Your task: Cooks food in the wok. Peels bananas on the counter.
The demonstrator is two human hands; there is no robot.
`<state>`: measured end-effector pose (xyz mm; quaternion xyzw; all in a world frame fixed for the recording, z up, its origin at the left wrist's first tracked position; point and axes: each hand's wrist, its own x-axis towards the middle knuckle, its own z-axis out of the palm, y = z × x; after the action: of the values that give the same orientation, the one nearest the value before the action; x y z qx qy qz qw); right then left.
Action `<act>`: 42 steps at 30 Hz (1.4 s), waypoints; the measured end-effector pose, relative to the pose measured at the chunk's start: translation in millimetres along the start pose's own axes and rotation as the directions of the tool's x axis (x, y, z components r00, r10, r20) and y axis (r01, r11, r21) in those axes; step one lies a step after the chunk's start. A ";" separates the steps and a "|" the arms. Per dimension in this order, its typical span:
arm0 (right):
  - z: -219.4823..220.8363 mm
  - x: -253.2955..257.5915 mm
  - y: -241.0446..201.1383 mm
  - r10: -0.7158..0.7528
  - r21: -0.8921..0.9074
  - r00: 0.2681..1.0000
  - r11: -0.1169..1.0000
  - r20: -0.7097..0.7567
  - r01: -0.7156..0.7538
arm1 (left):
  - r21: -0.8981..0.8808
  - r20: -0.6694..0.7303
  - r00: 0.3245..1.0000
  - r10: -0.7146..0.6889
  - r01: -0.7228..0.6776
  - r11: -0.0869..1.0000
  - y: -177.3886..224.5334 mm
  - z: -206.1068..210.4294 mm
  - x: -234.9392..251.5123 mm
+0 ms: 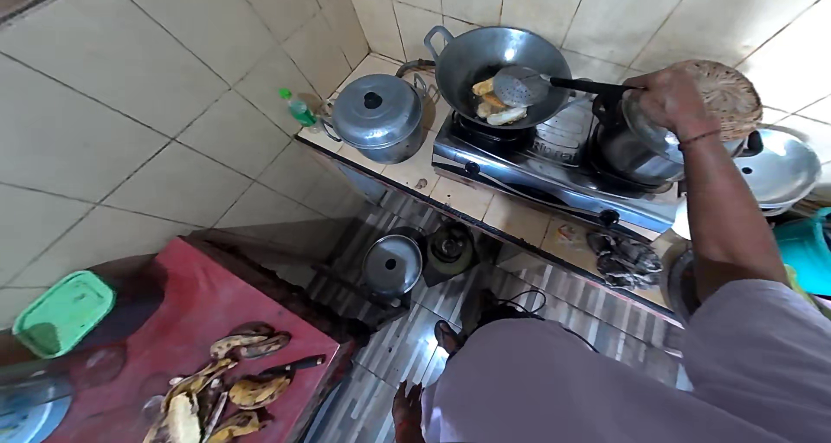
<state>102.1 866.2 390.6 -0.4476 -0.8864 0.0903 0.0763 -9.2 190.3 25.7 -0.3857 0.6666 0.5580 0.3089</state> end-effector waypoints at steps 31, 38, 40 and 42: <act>42.0 -4.2 2.2 0.234 0.427 0.971 0.873 0.054 -0.234 | -0.104 -0.020 1.000 -0.014 0.012 0.995 -8.6 -2.4 5.3; 40.8 -2.3 -5.3 0.214 0.252 0.977 0.945 0.006 -0.208 | -0.082 0.013 0.999 -0.029 0.030 0.996 -0.7 2.4 8.4; 39.9 3.1 -8.8 0.227 0.206 0.974 0.953 0.006 -0.223 | -0.103 0.011 0.999 -0.048 0.049 0.993 1.8 3.6 8.1; 41.9 10.2 -8.0 0.228 0.163 0.973 0.960 0.017 -0.228 | -0.109 0.016 0.998 -0.055 0.057 0.992 2.9 2.7 6.7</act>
<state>80.8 865.9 352.2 -0.5390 -0.8185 0.1704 0.1027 -15.3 192.0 21.0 -0.4170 0.6219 0.5873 0.3072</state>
